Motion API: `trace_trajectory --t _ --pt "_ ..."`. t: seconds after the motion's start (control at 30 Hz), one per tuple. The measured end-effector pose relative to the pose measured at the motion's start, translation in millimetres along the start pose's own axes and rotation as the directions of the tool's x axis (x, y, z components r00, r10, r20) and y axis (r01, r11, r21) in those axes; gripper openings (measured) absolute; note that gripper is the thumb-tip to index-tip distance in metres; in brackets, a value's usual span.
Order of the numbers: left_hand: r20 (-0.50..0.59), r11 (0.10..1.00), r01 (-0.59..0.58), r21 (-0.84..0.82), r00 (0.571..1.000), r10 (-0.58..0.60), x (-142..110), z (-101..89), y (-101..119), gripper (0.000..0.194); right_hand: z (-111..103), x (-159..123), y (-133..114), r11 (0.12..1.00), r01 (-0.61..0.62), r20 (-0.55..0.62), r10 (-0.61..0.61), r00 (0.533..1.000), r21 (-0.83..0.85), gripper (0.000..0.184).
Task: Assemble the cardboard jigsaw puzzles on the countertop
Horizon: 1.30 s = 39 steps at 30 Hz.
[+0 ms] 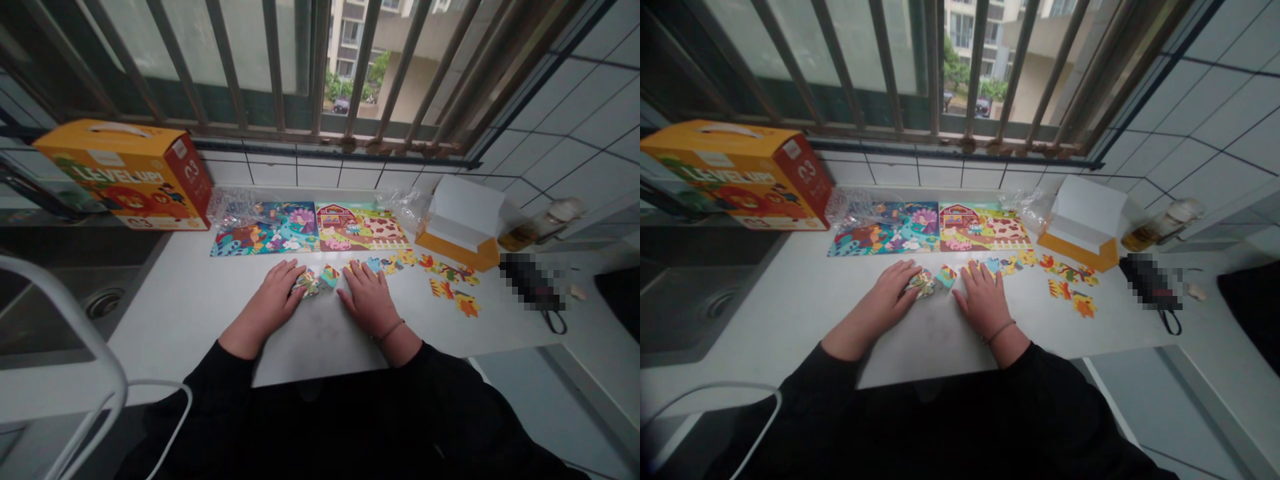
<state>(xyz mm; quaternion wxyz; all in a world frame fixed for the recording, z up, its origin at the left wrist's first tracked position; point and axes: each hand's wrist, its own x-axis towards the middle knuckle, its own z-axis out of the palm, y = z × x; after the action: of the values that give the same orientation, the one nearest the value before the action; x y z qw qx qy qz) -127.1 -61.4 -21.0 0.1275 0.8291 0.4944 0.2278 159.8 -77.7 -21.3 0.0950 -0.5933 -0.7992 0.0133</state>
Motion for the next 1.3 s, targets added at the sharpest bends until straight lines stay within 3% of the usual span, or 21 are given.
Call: trace_trajectory --t 0.07,0.13,0.2,0.4,0.53,0.67,0.87,0.97,1.07,1.23,1.3 --pt "0.006 1.000 0.014 0.008 1.000 -0.014 -4.0 -1.4 -3.4 0.057 -0.6 -0.3 -3.1 0.996 0.091 -0.014 -0.090 0.996 0.019 0.067" --pt "0.024 0.999 0.034 0.029 0.999 -0.035 -8.0 -3.5 -6.2 0.060 -1.3 -0.8 -6.3 0.968 0.245 0.014 -0.246 0.969 0.052 0.069" --pt "0.049 0.996 0.060 0.072 0.997 -0.064 -12.1 -6.3 -8.8 0.065 -1.2 -1.4 -8.2 0.944 0.320 0.055 -0.325 0.944 0.081 0.070" --pt "0.102 0.952 0.166 0.258 0.975 -0.198 -27.1 -16.4 -18.2 0.069 1.0 -1.7 -6.7 0.988 0.143 0.055 -0.146 0.988 0.063 0.068" --pt "0.108 0.912 0.230 0.339 0.954 -0.281 -34.5 -24.7 -22.9 0.069 -0.4 0.4 -9.4 0.970 0.228 -0.007 -0.228 0.974 0.084 0.062" --pt "0.101 0.851 0.348 0.393 0.904 -0.416 -39.0 -35.5 -26.6 0.070 1.2 4.2 -10.2 0.940 0.326 -0.037 -0.324 0.945 0.101 0.056" --pt "0.053 0.788 0.456 0.415 0.852 -0.521 -52.1 -50.7 -47.2 0.087 4.0 8.0 -6.4 0.964 0.256 -0.056 -0.252 0.966 0.072 0.044" --pt "0.022 0.778 0.483 0.402 0.844 -0.535 -60.5 -57.6 -62.4 0.101 2.5 8.9 -8.0 0.987 0.155 -0.044 -0.153 0.987 0.040 0.046" --pt "-0.040 0.752 0.541 0.378 0.820 -0.570 -67.8 -64.6 -76.3 0.103 2.6 9.2 -10.2 0.996 0.083 -0.064 -0.082 0.995 0.021 0.051" --pt "-0.126 0.667 0.658 0.349 0.738 -0.662 -73.0 -73.7 -86.5 0.103 4.7 6.7 -14.4 0.989 0.133 -0.114 -0.126 0.985 0.059 0.056" --pt "-0.137 0.684 0.637 0.355 0.759 -0.636 -71.5 -74.5 -82.0 0.100 4.1 5.0 -18.4 0.981 0.181 -0.127 -0.171 0.977 0.073 0.055"
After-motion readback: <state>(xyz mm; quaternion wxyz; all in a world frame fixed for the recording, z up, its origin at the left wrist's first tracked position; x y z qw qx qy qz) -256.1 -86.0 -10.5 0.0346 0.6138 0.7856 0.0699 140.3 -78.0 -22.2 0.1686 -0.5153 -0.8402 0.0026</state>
